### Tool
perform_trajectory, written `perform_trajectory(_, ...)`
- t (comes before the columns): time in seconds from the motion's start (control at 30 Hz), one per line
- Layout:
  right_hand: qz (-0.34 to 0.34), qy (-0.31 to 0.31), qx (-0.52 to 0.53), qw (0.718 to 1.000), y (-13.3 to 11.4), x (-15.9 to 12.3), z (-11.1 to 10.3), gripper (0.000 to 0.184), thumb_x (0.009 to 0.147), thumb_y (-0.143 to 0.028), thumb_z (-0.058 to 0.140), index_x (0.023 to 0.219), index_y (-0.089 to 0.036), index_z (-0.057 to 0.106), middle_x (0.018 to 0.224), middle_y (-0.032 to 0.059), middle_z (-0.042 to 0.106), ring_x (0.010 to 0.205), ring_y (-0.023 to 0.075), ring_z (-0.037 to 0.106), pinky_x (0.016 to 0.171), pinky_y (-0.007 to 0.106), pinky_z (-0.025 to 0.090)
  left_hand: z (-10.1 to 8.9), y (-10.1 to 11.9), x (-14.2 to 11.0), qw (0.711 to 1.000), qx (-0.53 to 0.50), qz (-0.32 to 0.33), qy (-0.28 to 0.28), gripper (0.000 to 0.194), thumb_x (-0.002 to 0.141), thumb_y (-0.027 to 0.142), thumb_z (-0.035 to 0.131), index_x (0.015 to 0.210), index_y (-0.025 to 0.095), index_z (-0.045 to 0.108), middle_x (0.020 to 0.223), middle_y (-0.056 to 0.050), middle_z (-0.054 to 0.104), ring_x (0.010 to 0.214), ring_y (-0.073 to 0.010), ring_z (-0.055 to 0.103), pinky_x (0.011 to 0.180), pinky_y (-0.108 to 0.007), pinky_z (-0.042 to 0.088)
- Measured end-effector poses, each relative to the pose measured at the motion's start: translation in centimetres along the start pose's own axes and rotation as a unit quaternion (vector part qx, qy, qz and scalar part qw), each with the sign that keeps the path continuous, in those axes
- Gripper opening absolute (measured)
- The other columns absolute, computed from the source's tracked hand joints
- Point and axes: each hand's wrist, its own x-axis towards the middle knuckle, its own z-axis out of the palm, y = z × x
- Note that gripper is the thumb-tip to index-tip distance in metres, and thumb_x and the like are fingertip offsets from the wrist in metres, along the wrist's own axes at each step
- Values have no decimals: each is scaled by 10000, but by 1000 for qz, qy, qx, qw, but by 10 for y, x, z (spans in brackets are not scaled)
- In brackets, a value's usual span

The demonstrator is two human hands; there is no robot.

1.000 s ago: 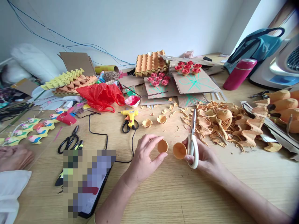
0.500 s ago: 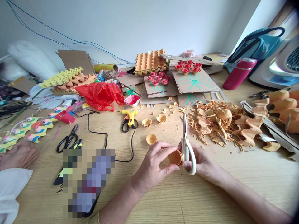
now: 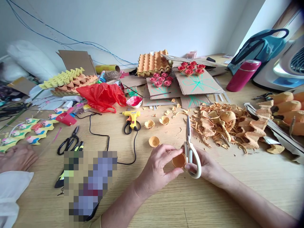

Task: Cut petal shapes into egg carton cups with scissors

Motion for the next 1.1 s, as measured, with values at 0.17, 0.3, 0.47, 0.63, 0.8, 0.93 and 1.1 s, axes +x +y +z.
perform_trajectory(0.17, 24, -15, 23, 999, -3, -1, -2, 398, 785, -500, 727, 1039, -227, 590, 871, 21, 617, 774, 190, 545, 731, 314, 471, 2, 2, 1, 998, -49, -1, 32, 556, 812, 327, 729, 1323, 244, 526, 1205, -87, 627, 1119, -224, 588, 981, -412, 505)
perform_trajectory(0.3, 29, -17, 38, 999, -2, -2, -2, 388, 789, -514, 716, 1017, -221, 605, 858, 19, 607, 770, 189, 530, 721, 310, 462, 2, 5, 2, 997, -59, -15, 51, 451, 802, 275, 737, 1224, 224, 585, 1126, -73, 655, 1049, -209, 615, 932, -383, 524)
perform_trajectory(0.47, 30, 2, 45, 999, -5, 0, 0, 348, 799, -510, 706, 966, -219, 617, 848, 17, 599, 755, 183, 503, 682, 298, 435, -1, 6, 2, 997, -60, -26, 38, 473, 761, 213, 766, 1203, 230, 598, 1113, -63, 644, 1053, -207, 612, 939, -368, 522)
perform_trajectory(0.63, 46, -11, 61, 997, -8, 1, -1, 383, 796, -481, 720, 1061, -227, 609, 882, 21, 633, 751, 183, 530, 683, 301, 449, 0, 3, 1, 997, -76, -26, 21, 497, 770, 213, 764, 1232, 237, 581, 1120, -70, 626, 1050, -207, 608, 935, -369, 530)
perform_trajectory(0.8, 54, -21, 80, 995, -6, 0, -3, 415, 783, -474, 736, 1077, -211, 608, 891, 30, 655, 775, 194, 583, 699, 310, 485, 2, 2, 0, 996, -89, -20, 20, 481, 798, 247, 742, 1246, 236, 569, 1136, -81, 614, 1049, -214, 617, 927, -380, 546)
perform_trajectory(0.93, 57, -5, 59, 997, -4, -2, -3, 383, 778, -475, 740, 1024, -207, 617, 855, 18, 640, 745, 177, 560, 684, 297, 464, 2, 2, 0, 996, -87, -9, 22, 456, 804, 259, 737, 1231, 235, 580, 1137, -84, 619, 1064, -218, 612, 944, -385, 534)
perform_trajectory(1.1, 50, 8, 33, 998, -3, -2, -3, 400, 756, -489, 752, 1012, -215, 610, 826, -1, 592, 769, 178, 521, 675, 284, 436, 2, 2, 1, 996, -83, -9, 23, 431, 797, 247, 740, 1203, 235, 597, 1119, -80, 630, 1053, -217, 610, 925, -378, 532)
